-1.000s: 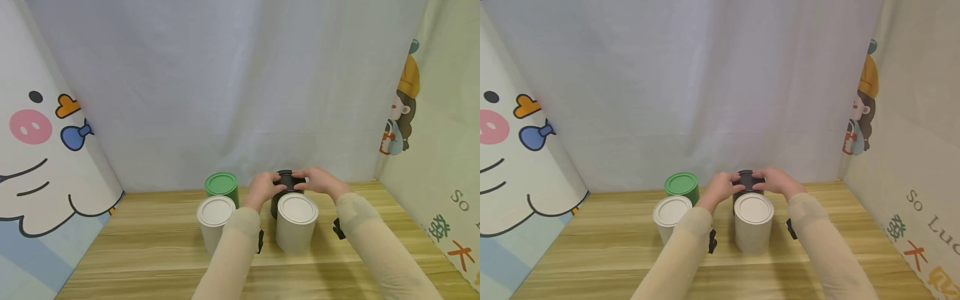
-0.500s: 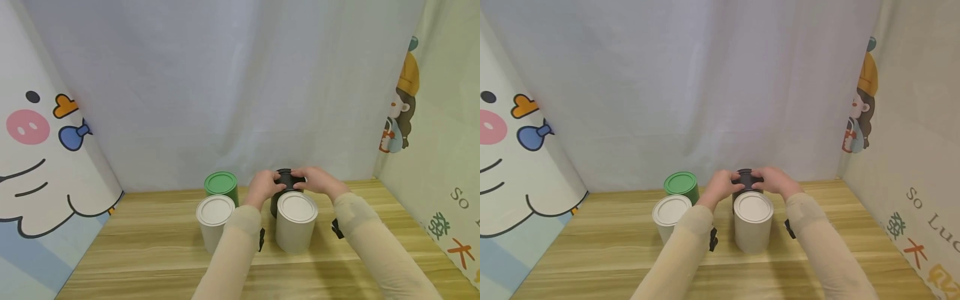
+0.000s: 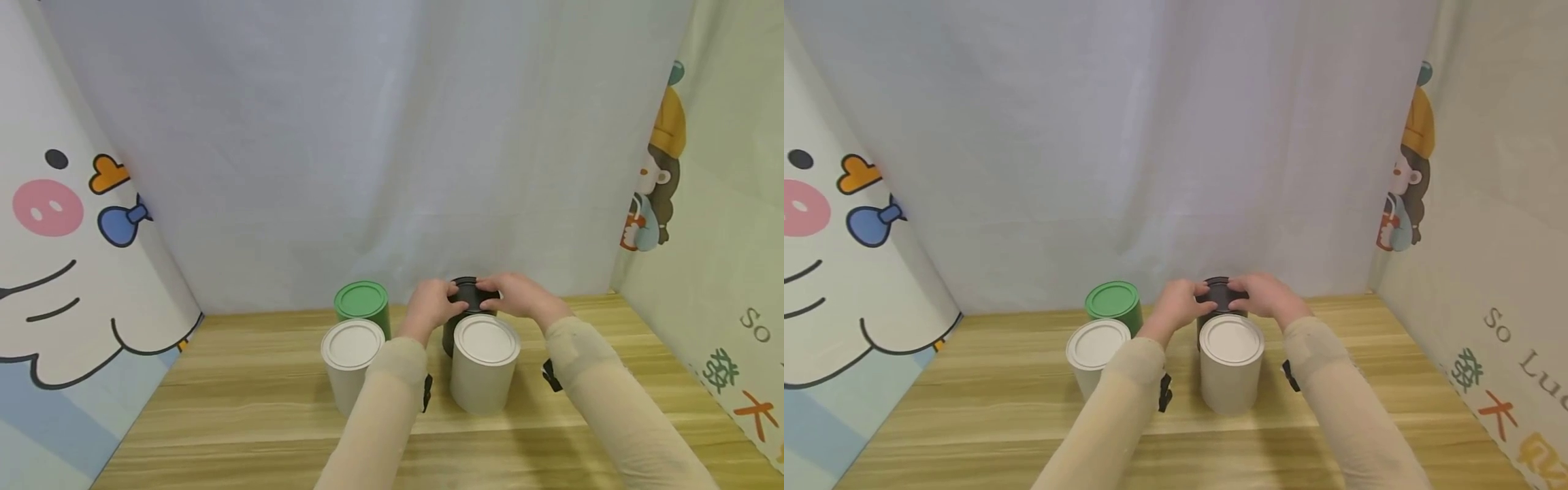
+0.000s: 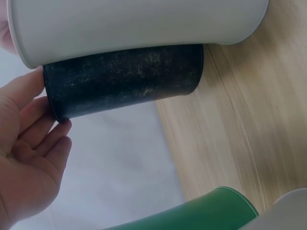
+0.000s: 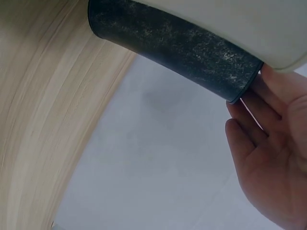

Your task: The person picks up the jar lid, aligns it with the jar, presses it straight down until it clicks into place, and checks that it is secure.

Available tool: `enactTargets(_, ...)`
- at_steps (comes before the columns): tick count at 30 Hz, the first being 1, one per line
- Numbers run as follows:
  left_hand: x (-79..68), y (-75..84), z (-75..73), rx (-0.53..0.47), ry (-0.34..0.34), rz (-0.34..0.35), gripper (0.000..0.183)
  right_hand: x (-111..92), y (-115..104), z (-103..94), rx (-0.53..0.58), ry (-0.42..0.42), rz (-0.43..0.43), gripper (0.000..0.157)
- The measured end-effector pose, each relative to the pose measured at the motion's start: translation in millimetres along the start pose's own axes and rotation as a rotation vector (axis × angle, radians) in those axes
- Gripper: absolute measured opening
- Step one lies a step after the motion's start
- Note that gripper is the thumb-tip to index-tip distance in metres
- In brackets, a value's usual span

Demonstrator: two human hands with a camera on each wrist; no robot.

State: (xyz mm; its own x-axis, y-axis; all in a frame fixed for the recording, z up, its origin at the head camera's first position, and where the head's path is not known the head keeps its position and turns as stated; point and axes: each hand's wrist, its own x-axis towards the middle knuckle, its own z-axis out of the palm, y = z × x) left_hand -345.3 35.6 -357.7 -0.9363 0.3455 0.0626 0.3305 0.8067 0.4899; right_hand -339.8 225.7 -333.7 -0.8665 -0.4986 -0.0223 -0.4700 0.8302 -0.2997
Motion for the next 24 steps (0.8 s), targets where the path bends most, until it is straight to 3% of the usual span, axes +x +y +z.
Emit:
enactTargets(17, -3.6, -2.8, -0.5, 0.011, -0.009, 0.022, 0.045, -0.9, 0.8, -1.4, 0.000, -0.006, -0.023, 0.047)
enactTargets(24, -8.1, -4.3, 4.9, -0.017, 0.039, 0.042, 0.044, -2.9, 1.0, 0.8, 0.005, 0.002, -0.021, 0.047)
